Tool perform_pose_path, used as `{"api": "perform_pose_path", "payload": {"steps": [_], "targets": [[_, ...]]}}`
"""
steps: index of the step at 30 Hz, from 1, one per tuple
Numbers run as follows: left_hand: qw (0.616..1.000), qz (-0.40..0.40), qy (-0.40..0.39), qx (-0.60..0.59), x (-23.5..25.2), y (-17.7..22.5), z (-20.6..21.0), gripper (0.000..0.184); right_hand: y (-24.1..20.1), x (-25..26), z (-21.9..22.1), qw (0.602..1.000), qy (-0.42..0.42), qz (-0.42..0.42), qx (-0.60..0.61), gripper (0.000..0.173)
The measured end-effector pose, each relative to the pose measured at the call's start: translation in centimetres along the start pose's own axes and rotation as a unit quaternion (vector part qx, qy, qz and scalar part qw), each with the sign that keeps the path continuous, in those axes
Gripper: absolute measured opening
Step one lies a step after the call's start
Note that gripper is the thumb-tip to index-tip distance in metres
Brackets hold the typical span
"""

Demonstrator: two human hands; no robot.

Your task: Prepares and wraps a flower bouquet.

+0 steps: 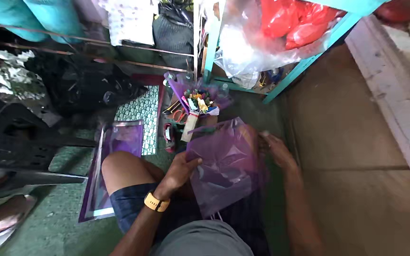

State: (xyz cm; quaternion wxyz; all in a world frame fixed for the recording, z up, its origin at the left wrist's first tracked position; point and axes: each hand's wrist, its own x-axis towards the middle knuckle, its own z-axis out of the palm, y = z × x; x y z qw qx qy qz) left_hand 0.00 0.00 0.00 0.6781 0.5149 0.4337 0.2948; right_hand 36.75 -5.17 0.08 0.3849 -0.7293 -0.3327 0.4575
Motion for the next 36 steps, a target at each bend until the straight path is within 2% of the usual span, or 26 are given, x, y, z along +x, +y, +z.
{"api": "perform_pose_path", "payload": {"steps": [1, 3, 5, 8, 9, 11, 13, 15, 17, 21, 24, 26, 29, 31, 32, 33, 34, 36], "targets": [[1.0, 0.014, -0.008, 0.008, 0.4, 0.6, 0.1, 0.022, -1.4, -0.5, -0.2, 0.997, -0.015, 0.003, -0.078, 0.05], [0.996, 0.07, -0.024, 0.05, 1.1, 2.2, 0.0, 0.022, -3.0, -1.3, -0.3, 0.987, -0.037, -0.006, -0.155, 0.062], [0.985, 0.135, -0.029, 0.103, 1.3, 4.4, -0.2, 0.017, -3.8, -2.1, -0.6, 0.985, -0.052, -0.032, -0.16, 0.051], [0.955, 0.252, -0.019, 0.154, 0.0, 8.1, -0.1, 0.01, -4.3, -3.6, -1.4, 0.984, -0.102, -0.113, -0.09, 0.027], [0.934, 0.31, -0.018, 0.178, -0.9, 9.3, 0.1, 0.009, -4.3, -4.1, -1.5, 0.984, -0.091, -0.14, -0.065, 0.022], [0.863, 0.438, -0.04, 0.25, -2.9, 11.5, 0.8, 0.013, -4.0, -4.8, -1.8, 0.985, -0.045, -0.169, 0.005, 0.02], [0.788, 0.514, -0.084, 0.329, -4.7, 12.6, 2.5, 0.017, -3.6, -5.4, -2.5, 0.983, -0.054, -0.134, 0.114, 0.042], [0.731, 0.538, -0.152, 0.392, -5.8, 12.1, 4.5, 0.019, -3.3, -5.7, -3.3, 0.969, -0.108, -0.068, 0.212, 0.07], [0.666, 0.555, -0.211, 0.452, -6.1, 10.4, 6.4, 0.023, -2.7, -5.8, -3.9, 0.951, -0.151, -0.019, 0.268, 0.086], [0.559, 0.58, -0.307, 0.507, -6.4, 6.3, 8.6, 0.026, -0.8, -6.2, -4.6, 0.918, -0.261, 0.019, 0.299, 0.092], [0.506, 0.564, -0.357, 0.546, -6.2, 3.6, 8.3, 0.025, 1.2, -6.2, -5.0, 0.921, -0.262, 0.042, 0.286, 0.101], [0.495, 0.554, -0.373, 0.556, -6.6, 2.5, 7.9, 0.024, 1.6, -5.7, -5.7, 0.931, -0.259, 0.049, 0.251, 0.114], [0.49, 0.558, -0.376, 0.554, -7.3, 2.2, 7.3, 0.026, 1.0, -5.0, -6.4, 0.931, -0.286, 0.079, 0.211, 0.118], [0.497, 0.554, -0.362, 0.561, -7.2, 2.3, 6.8, 0.026, 0.8, -4.6, -6.5, 0.936, -0.311, 0.076, 0.144, 0.102], [0.511, 0.548, -0.342, 0.567, -7.1, 2.2, 6.4, 0.026, 0.7, -4.5, -6.5, 0.94, -0.319, 0.064, 0.101, 0.081], [0.542, 0.53, -0.317, 0.57, -7.0, 2.0, 5.9, 0.026, 0.3, -4.7, -6.2, 0.949, -0.307, 0.054, 0.051, 0.054], [0.592, 0.498, -0.283, 0.567, -6.9, 1.7, 5.2, 0.032, -0.2, -4.8, -5.7, 0.956, -0.29, 0.044, 0.014, 0.035], [0.728, 0.385, -0.178, 0.538, -6.4, 1.4, 3.3, 0.055, -0.3, -5.2, -5.1, 0.971, -0.236, 0.014, -0.02, 0.017]]}}
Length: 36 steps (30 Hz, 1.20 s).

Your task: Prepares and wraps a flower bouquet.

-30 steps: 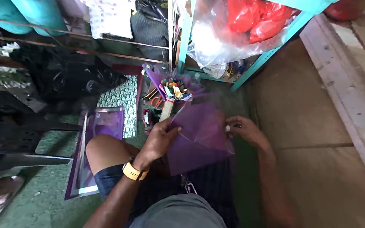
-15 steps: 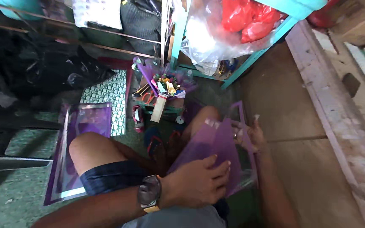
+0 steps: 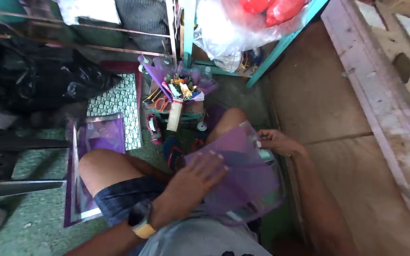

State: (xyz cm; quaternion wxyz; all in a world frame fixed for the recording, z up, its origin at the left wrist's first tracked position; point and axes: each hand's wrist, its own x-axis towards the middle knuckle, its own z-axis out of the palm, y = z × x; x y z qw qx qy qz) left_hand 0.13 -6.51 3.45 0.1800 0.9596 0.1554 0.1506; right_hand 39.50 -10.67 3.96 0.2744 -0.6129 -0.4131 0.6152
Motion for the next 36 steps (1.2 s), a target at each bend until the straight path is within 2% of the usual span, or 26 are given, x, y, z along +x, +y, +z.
{"api": "perform_pose_path", "payload": {"steps": [2, 3, 4, 5, 7, 8, 9, 10, 11, 12, 13, 15, 17, 19, 20, 22, 24, 25, 27, 29, 30, 32, 34, 36], "targets": [[0.971, -0.203, 0.062, -0.11, -0.7, -2.9, -0.1, 0.057, 0.9, -0.3, 0.0, 0.998, 0.054, -0.031, -0.003, 0.013], [0.93, -0.292, 0.087, -0.205, -0.9, -4.5, 0.3, 0.056, 1.4, -0.4, 0.0, 0.996, 0.073, -0.045, 0.009, 0.011], [0.867, -0.369, 0.095, -0.322, -1.0, -5.7, 0.8, 0.061, 1.8, -0.4, 0.1, 0.994, 0.086, -0.055, 0.025, 0.011], [0.786, -0.425, 0.092, -0.44, -0.8, -6.3, 1.4, 0.068, 2.2, -0.3, 0.3, 0.992, 0.096, -0.064, 0.043, 0.01], [0.625, -0.485, 0.057, -0.608, 0.0, -6.2, 3.1, 0.067, 2.9, 0.1, 0.7, 0.987, 0.11, -0.086, 0.074, 0.011], [0.567, -0.5, 0.044, -0.653, 0.6, -6.0, 3.9, 0.058, 3.0, 0.2, 0.8, 0.986, 0.116, -0.092, 0.081, 0.012], [0.531, -0.507, 0.043, -0.678, 1.1, -5.7, 4.6, 0.046, 3.0, 0.3, 0.9, 0.984, 0.124, -0.095, 0.083, 0.012], [0.513, -0.507, 0.054, -0.69, 1.5, -5.5, 5.2, 0.034, 3.2, 0.2, 0.8, 0.983, 0.132, -0.098, 0.085, 0.012], [0.512, -0.498, 0.073, -0.696, 1.6, -5.4, 5.6, 0.025, 3.5, 0.1, 0.7, 0.981, 0.141, -0.104, 0.087, 0.012], [0.53, -0.484, 0.105, -0.688, 1.6, -5.3, 5.9, 0.018, 3.8, 0.0, 0.7, 0.978, 0.15, -0.111, 0.09, 0.012], [0.568, -0.46, 0.145, -0.667, 1.4, -5.3, 6.2, 0.015, 4.1, -0.1, 0.8, 0.976, 0.157, -0.118, 0.097, 0.012], [0.668, -0.381, 0.23, -0.597, 1.0, -5.1, 6.3, 0.013, 4.3, -0.3, 1.3, 0.971, 0.162, -0.13, 0.117, 0.015], [0.762, -0.245, 0.299, -0.52, 0.6, -5.4, 6.4, 0.016, 4.5, -0.2, 1.9, 0.967, 0.179, -0.126, 0.134, 0.02], [0.801, -0.133, 0.273, -0.515, 0.5, -6.3, 5.0, 0.024, 4.7, 0.1, 2.1, 0.958, 0.205, -0.131, 0.151, 0.025], [0.801, -0.12, 0.241, -0.535, 0.5, -6.9, 4.0, 0.024, 5.0, 0.2, 1.8, 0.956, 0.206, -0.145, 0.15, 0.026], [0.786, -0.193, 0.183, -0.558, 0.6, -8.8, 2.3, 0.022, 5.5, 0.4, 0.7, 0.959, 0.181, -0.18, 0.121, 0.022], [0.786, -0.288, 0.108, -0.537, 1.3, -11.0, 1.4, 0.036, 4.7, 0.8, 0.0, 0.964, 0.145, -0.203, 0.096, 0.015], [0.791, -0.304, 0.051, -0.529, 2.0, -11.5, 1.1, 0.049, 3.8, 1.2, -0.2, 0.966, 0.124, -0.214, 0.082, 0.014], [0.795, -0.273, -0.091, -0.534, 3.5, -11.0, 1.1, 0.065, 1.6, 2.0, -0.1, 0.966, 0.081, -0.242, 0.053, 0.012], [0.758, -0.218, -0.203, -0.581, 4.9, -9.3, 1.7, 0.06, -0.9, 2.9, 0.2, 0.964, 0.048, -0.262, 0.009, 0.013], [0.731, -0.21, -0.227, -0.609, 5.4, -8.6, 2.2, 0.049, -2.0, 3.2, 0.3, 0.965, 0.04, -0.257, -0.019, 0.013], [0.703, -0.231, -0.215, -0.637, 5.8, -7.6, 2.9, 0.024, -4.0, 3.4, 0.5, 0.976, 0.04, -0.211, -0.037, 0.023], [0.698, -0.262, -0.178, -0.643, 5.3, -7.6, 3.5, 0.018, -5.0, 3.4, 0.4, 0.992, 0.032, -0.119, 0.02, 0.041], [0.69, -0.29, -0.149, -0.646, 4.7, -7.7, 4.0, 0.019, -4.8, 3.9, 0.0, 0.996, 0.026, -0.066, 0.058, 0.053]]}}
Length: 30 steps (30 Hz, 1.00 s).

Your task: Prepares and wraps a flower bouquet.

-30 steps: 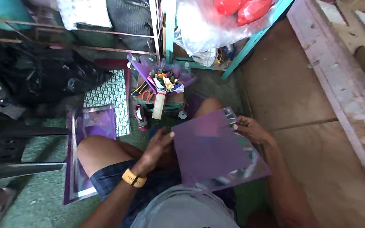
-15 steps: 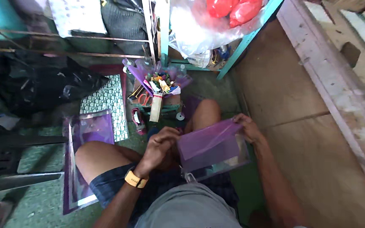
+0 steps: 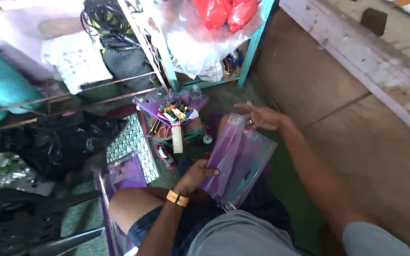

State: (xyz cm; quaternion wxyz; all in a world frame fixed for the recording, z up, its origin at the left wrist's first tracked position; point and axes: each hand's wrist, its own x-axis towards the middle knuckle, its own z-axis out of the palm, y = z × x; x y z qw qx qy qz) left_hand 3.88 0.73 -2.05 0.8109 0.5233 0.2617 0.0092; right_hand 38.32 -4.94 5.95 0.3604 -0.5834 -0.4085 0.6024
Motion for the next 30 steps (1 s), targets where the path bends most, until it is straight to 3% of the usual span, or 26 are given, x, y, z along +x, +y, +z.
{"api": "perform_pose_path", "payload": {"steps": [9, 11, 13, 15, 17, 19, 22, 26, 28, 30], "targets": [[0.994, 0.037, 0.098, -0.043, -0.8, -2.2, 1.0, 0.016, -1.9, 3.8, 0.9, 0.976, 0.04, -0.139, -0.166, 0.039], [0.988, 0.038, 0.145, -0.044, -0.5, -1.7, 1.2, 0.019, -2.1, 3.6, 1.0, 0.967, 0.124, -0.16, -0.153, 0.04], [0.981, 0.034, 0.183, -0.059, -0.1, -1.2, 1.4, 0.02, -1.0, 2.2, 1.0, 0.951, 0.26, -0.154, -0.064, 0.038], [0.974, 0.029, 0.209, -0.079, 0.8, -0.9, 1.6, 0.022, 2.7, 0.7, 1.3, 0.909, 0.398, -0.114, 0.059, 0.041], [0.967, 0.007, 0.23, -0.107, 1.7, -1.1, 2.2, 0.025, 8.4, -0.9, 2.3, 0.887, 0.447, -0.03, 0.116, 0.046], [0.964, -0.016, 0.225, -0.141, 2.2, -1.1, 3.3, 0.027, 12.7, -2.2, 4.3, 0.901, 0.416, 0.037, 0.12, 0.042], [0.965, -0.031, 0.205, -0.163, 2.5, -0.2, 5.8, 0.029, 13.6, -4.4, 7.9, 0.921, 0.372, 0.027, 0.111, 0.033], [0.965, -0.033, 0.213, -0.148, 3.4, 0.6, 8.5, 0.028, 9.6, -7.4, 11.2, 0.899, 0.402, -0.071, 0.161, 0.04], [0.963, -0.038, 0.222, -0.147, 3.5, 0.6, 9.0, 0.029, 9.8, -7.3, 11.5, 0.887, 0.382, -0.171, 0.195, 0.047], [0.961, -0.041, 0.225, -0.153, 3.2, 0.4, 9.2, 0.029, 10.5, -6.6, 11.5, 0.889, 0.366, -0.229, 0.154, 0.053]]}}
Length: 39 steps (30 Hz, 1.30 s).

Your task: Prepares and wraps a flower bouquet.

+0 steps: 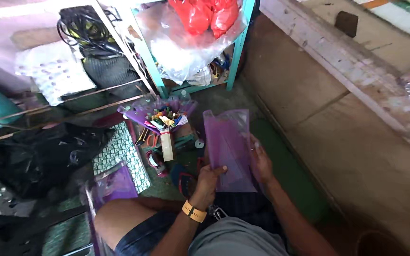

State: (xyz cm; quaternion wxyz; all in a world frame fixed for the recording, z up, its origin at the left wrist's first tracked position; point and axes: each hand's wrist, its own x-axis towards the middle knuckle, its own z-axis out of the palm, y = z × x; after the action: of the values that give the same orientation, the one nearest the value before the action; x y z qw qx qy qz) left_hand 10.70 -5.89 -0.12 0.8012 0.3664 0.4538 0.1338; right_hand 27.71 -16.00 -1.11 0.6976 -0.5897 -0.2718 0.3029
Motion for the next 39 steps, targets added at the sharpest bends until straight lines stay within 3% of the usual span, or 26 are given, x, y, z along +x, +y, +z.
{"api": "perform_pose_path", "payload": {"steps": [7, 13, 19, 24, 26, 28, 30, 33, 36, 39], "targets": [[0.999, -0.008, 0.042, -0.003, -2.2, -1.2, 0.4, 0.026, -0.2, -0.7, 4.9, 0.98, 0.001, -0.046, -0.191, 0.058], [0.999, 0.02, 0.047, -0.003, -2.4, -1.8, 0.7, 0.017, -0.3, 0.3, 7.4, 0.954, 0.074, 0.013, -0.291, 0.052], [0.998, 0.02, 0.049, -0.014, -2.2, -1.8, 0.5, 0.013, 0.6, 0.7, 8.7, 0.904, 0.071, 0.033, -0.42, 0.049], [0.999, -0.006, 0.007, -0.051, -3.0, -0.6, 0.1, 0.046, 1.4, 0.7, 9.2, 0.866, 0.075, 0.027, -0.493, 0.049], [0.998, 0.001, -0.011, -0.054, -3.1, -0.5, -0.1, 0.039, 1.6, 0.8, 9.2, 0.858, 0.079, 0.02, -0.506, 0.049], [0.999, 0.006, -0.016, -0.05, -3.0, -0.5, -0.3, 0.027, 1.7, 0.9, 9.2, 0.868, 0.082, 0.019, -0.49, 0.048], [0.999, 0.01, 0.001, -0.037, -2.5, -0.8, -0.4, 0.019, 1.1, 1.1, 8.8, 0.901, 0.076, 0.033, -0.426, 0.048], [0.999, 0.033, 0.006, -0.031, -1.6, -1.7, -1.3, 0.02, -0.1, 0.7, 7.6, 0.951, 0.072, 0.036, -0.298, 0.057], [0.995, 0.096, -0.01, -0.025, -1.4, -1.2, -3.2, 0.022, -2.0, -0.2, 7.2, 0.972, 0.062, 0.017, -0.227, 0.067], [0.99, 0.14, -0.018, -0.024, -2.2, 0.2, -5.6, 0.023, -3.1, -0.4, 8.6, 0.986, 0.009, 0.104, -0.128, 0.082]]}}
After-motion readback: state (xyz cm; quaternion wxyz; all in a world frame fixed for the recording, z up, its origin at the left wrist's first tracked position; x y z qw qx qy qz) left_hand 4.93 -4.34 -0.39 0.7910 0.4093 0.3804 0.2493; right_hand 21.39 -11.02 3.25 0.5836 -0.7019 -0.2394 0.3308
